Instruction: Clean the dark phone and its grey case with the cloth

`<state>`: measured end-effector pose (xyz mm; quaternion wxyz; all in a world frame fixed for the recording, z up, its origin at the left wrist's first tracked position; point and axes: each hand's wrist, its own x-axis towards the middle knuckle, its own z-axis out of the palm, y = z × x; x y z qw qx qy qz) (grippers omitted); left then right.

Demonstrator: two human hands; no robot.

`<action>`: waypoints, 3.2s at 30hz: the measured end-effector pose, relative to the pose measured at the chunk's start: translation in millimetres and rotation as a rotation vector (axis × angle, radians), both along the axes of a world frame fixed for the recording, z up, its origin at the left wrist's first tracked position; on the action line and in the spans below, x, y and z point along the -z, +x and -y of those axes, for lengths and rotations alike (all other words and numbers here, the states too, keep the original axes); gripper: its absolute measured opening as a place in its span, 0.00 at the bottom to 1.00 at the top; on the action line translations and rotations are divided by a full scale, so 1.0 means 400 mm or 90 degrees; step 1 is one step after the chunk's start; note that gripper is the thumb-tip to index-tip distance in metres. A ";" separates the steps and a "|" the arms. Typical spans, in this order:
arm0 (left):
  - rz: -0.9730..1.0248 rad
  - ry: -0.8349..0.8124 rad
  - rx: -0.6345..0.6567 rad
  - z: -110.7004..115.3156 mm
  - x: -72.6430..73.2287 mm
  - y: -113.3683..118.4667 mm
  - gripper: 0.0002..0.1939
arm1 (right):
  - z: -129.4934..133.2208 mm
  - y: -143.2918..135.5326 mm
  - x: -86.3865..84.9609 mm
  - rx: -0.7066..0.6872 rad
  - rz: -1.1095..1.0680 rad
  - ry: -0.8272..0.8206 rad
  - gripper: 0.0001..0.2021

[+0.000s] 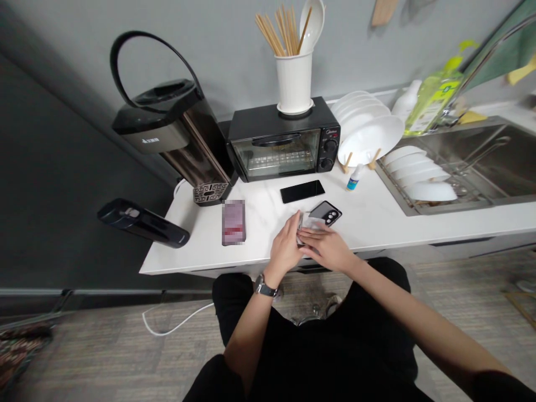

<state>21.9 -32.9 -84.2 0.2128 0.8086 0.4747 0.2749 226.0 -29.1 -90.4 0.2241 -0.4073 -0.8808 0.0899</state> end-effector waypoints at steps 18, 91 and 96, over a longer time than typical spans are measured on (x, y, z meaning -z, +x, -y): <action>-0.004 0.005 -0.030 0.006 0.005 0.003 0.52 | 0.017 0.024 0.000 0.116 0.027 0.063 0.23; 0.041 -0.012 -0.116 -0.034 0.044 0.037 0.14 | -0.020 -0.062 -0.020 0.128 -0.135 0.138 0.15; 0.012 -0.016 -0.107 -0.031 0.055 0.027 0.13 | -0.033 -0.046 -0.030 0.022 -0.003 0.142 0.19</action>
